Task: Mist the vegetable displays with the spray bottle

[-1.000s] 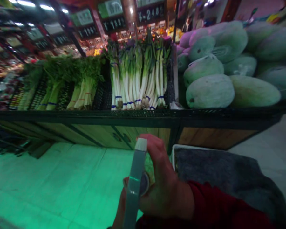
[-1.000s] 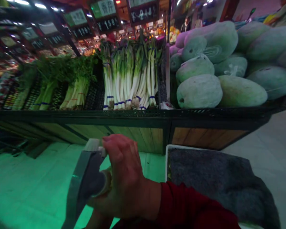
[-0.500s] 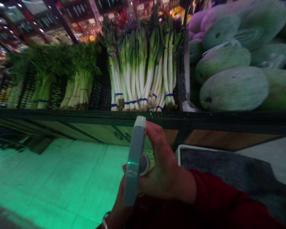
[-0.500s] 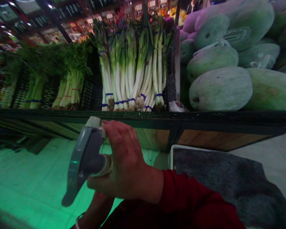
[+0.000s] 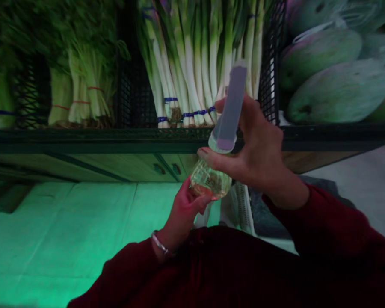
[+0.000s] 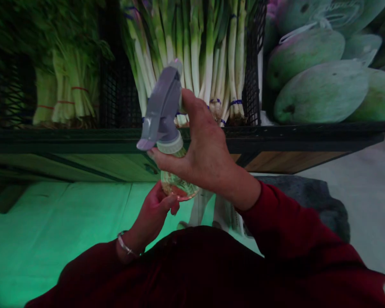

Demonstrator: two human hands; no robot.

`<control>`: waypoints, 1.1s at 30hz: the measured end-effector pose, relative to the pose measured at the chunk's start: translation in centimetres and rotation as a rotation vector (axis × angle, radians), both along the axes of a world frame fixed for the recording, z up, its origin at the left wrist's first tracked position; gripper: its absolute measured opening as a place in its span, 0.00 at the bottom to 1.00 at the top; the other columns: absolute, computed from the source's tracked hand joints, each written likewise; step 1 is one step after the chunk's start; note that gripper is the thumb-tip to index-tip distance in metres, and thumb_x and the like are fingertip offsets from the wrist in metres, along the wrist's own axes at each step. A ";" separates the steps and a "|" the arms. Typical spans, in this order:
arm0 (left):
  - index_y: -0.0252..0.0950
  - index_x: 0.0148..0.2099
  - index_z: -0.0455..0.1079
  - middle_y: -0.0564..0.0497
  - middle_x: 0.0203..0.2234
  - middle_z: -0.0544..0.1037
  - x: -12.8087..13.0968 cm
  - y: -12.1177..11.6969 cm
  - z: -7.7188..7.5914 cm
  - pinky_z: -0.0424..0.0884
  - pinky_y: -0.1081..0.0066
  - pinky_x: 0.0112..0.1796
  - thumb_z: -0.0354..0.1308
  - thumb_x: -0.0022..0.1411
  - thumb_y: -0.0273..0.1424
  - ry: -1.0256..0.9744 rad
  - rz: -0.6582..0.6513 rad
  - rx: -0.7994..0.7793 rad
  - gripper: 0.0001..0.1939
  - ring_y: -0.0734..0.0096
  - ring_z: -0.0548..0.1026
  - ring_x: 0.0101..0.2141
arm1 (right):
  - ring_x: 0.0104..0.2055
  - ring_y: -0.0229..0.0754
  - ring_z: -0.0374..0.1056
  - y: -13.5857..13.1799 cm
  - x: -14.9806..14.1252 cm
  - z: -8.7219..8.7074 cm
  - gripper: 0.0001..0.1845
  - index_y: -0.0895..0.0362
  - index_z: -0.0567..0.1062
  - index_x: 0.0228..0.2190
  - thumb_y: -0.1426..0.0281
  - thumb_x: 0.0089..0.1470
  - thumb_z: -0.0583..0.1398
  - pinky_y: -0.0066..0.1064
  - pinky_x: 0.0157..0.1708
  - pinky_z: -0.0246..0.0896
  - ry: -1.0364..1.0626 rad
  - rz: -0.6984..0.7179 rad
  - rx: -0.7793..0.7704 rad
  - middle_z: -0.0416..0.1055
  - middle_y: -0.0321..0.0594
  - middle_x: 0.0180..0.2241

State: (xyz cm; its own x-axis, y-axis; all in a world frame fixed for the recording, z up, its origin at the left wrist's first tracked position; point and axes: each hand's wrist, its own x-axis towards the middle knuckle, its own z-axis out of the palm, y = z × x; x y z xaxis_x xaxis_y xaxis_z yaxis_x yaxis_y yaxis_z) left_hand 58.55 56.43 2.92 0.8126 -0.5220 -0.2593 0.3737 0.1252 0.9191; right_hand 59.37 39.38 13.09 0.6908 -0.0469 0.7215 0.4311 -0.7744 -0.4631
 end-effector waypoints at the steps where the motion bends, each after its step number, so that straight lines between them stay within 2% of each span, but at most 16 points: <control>1: 0.33 0.53 0.62 0.58 0.27 0.73 0.4 0.4 0.0 0.61 0.78 0.22 0.68 0.50 0.41 0.005 -0.014 -0.021 0.32 0.82 0.63 0.22 | 0.57 0.51 0.66 0.5 0.2 0.1 0.33 0.59 0.63 0.50 0.61 0.45 0.67 0.46 0.59 0.62 0.021 -0.007 0.016 0.67 0.54 0.53; 6: 0.35 0.51 0.63 0.58 0.27 0.71 1.6 1.8 0.3 0.61 0.78 0.22 0.68 0.51 0.40 0.011 -0.081 -0.092 0.29 0.83 0.62 0.21 | 0.49 0.51 0.71 2.4 0.8 0.9 0.42 0.60 0.61 0.54 0.56 0.42 0.68 0.46 0.50 0.69 0.086 -0.056 0.038 0.70 0.52 0.49; 11: 0.36 0.50 0.65 0.57 0.28 0.73 2.6 2.7 0.6 0.60 0.78 0.22 0.68 0.51 0.38 0.015 -0.103 -0.162 0.26 0.83 0.63 0.21 | 0.42 0.45 0.72 4.2 0.7 2.4 0.40 0.70 0.63 0.54 0.66 0.42 0.69 0.39 0.46 0.70 0.052 -0.143 -0.020 0.72 0.55 0.49; 14: 0.36 0.50 0.65 0.57 0.28 0.73 3.1 2.9 0.9 0.60 0.79 0.21 0.68 0.52 0.37 -0.004 -0.124 -0.192 0.26 0.83 0.63 0.21 | 0.49 0.47 0.71 5.0 0.7 2.8 0.38 0.65 0.64 0.53 0.66 0.42 0.68 0.38 0.47 0.69 0.024 -0.150 0.003 0.71 0.52 0.51; 17: 0.36 0.51 0.64 0.57 0.28 0.72 3.4 2.8 1.3 0.60 0.80 0.21 0.69 0.51 0.39 -0.011 -0.140 -0.207 0.27 0.83 0.63 0.22 | 0.57 0.48 0.66 5.2 0.8 2.9 0.35 0.61 0.64 0.52 0.68 0.43 0.67 0.39 0.47 0.68 0.006 -0.103 0.095 0.69 0.50 0.53; 22: 0.36 0.48 0.64 0.57 0.29 0.72 3.7 1.9 1.8 0.61 0.81 0.21 0.68 0.51 0.38 -0.036 -0.155 -0.172 0.25 0.83 0.63 0.23 | 0.58 0.47 0.64 4.5 0.9 3.0 0.35 0.57 0.66 0.49 0.63 0.41 0.71 0.40 0.54 0.65 -0.030 -0.123 0.133 0.68 0.47 0.53; 24: 0.36 0.47 0.64 0.58 0.29 0.72 3.9 1.3 1.9 0.62 0.80 0.21 0.68 0.52 0.38 -0.050 -0.165 -0.166 0.24 0.83 0.63 0.22 | 0.58 0.47 0.64 3.9 1.2 3.0 0.36 0.55 0.67 0.48 0.61 0.39 0.73 0.39 0.53 0.66 -0.041 -0.132 0.149 0.68 0.45 0.53; 28: 0.36 0.49 0.65 0.58 0.29 0.73 4.6 0.0 2.3 0.63 0.80 0.21 0.67 0.53 0.37 -0.073 -0.177 -0.132 0.24 0.84 0.63 0.22 | 0.59 0.49 0.63 2.1 2.6 2.9 0.43 0.52 0.63 0.54 0.60 0.38 0.72 0.38 0.51 0.69 -0.024 -0.117 0.164 0.65 0.44 0.57; 30: 0.36 0.50 0.65 0.58 0.28 0.74 5.0 -0.7 2.6 0.63 0.80 0.22 0.66 0.54 0.38 -0.100 -0.172 -0.091 0.24 0.84 0.64 0.21 | 0.60 0.49 0.63 1.0 3.3 2.9 0.46 0.51 0.60 0.56 0.61 0.39 0.72 0.40 0.53 0.69 -0.004 -0.119 0.153 0.63 0.42 0.60; 33: 0.36 0.46 0.66 0.58 0.26 0.74 5.5 -1.7 2.9 0.64 0.79 0.23 0.66 0.54 0.40 -0.134 -0.163 -0.051 0.21 0.83 0.64 0.21 | 0.62 0.46 0.61 -0.4 3.9 3.0 0.45 0.50 0.58 0.56 0.62 0.40 0.72 0.39 0.59 0.63 -0.031 -0.108 0.130 0.61 0.40 0.61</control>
